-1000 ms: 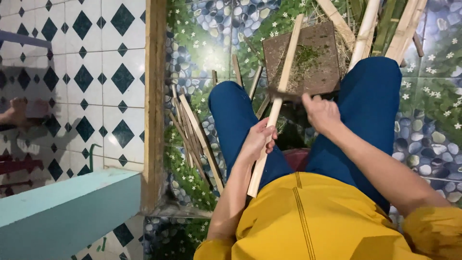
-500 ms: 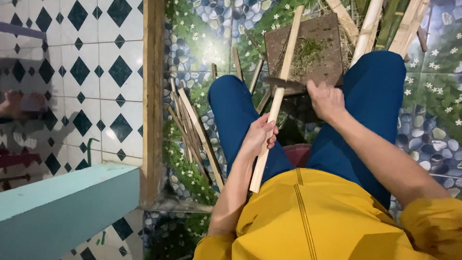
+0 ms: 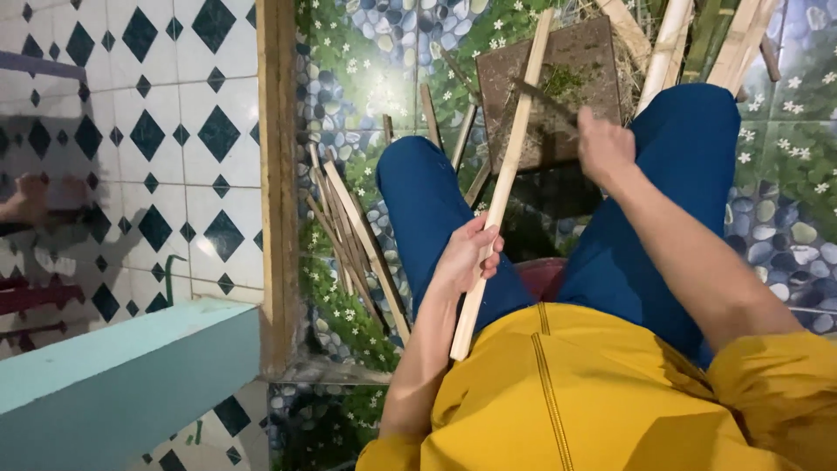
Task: The person sits and uses a knife to shave the outer layer off bamboo strips, holding each strip with the left hand and scraping with the right. The person repeatedly flips and repositions the strips to remove the green skin and smooth the surface.
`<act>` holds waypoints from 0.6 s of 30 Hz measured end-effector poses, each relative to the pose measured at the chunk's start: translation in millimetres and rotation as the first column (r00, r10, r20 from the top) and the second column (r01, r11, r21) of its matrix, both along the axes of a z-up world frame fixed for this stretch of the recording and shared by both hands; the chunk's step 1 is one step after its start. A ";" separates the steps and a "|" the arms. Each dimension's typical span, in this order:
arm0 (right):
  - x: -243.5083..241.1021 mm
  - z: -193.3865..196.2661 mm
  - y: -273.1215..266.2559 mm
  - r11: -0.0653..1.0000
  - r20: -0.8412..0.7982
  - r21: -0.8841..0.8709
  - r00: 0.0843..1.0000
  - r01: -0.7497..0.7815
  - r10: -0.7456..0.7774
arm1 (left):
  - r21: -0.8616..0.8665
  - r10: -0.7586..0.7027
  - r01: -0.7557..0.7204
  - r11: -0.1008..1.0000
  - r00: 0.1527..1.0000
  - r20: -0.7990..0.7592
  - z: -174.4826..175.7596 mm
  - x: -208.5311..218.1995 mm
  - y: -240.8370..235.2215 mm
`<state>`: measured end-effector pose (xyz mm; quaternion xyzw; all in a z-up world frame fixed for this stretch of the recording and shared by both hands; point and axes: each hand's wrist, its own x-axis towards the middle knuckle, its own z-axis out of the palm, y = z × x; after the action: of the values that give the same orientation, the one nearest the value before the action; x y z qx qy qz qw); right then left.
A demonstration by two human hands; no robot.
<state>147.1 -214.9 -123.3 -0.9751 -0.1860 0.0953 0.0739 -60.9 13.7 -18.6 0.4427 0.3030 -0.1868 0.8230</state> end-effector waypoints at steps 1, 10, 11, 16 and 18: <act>2.5 0.8 -1.5 1.000 0.003 0.002 1.000 0.002 -0.002 | 0.002 -0.002 0.002 1.000 1.000 0.003 0.5 -0.5 1.0; -9.6 2.6 2.2 0.997 -0.065 -0.016 0.995 -0.073 0.072 | 0.018 -0.009 0.010 1.000 1.000 -0.020 14.1 -9.2 4.1; 4.1 1.5 0.2 0.999 -0.120 -0.002 0.992 -0.036 0.036 | 0.031 -0.017 0.018 0.999 1.000 -0.019 20.7 -10.3 4.1; 44.1 0.4 -6.1 0.998 -0.173 0.023 0.984 0.050 -0.046 | 0.031 -0.029 0.030 0.999 0.999 -0.030 52.1 -15.1 5.8; 49.8 16.2 -2.1 0.995 -0.287 0.041 0.955 0.093 -0.077 | 0.036 -0.171 0.175 0.984 0.982 -0.080 103.6 -5.7 4.2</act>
<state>196.9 -217.0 -107.1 -0.9560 -0.1338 0.2264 0.1301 -66.7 17.8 85.0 0.4773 0.2988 -0.2680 0.7817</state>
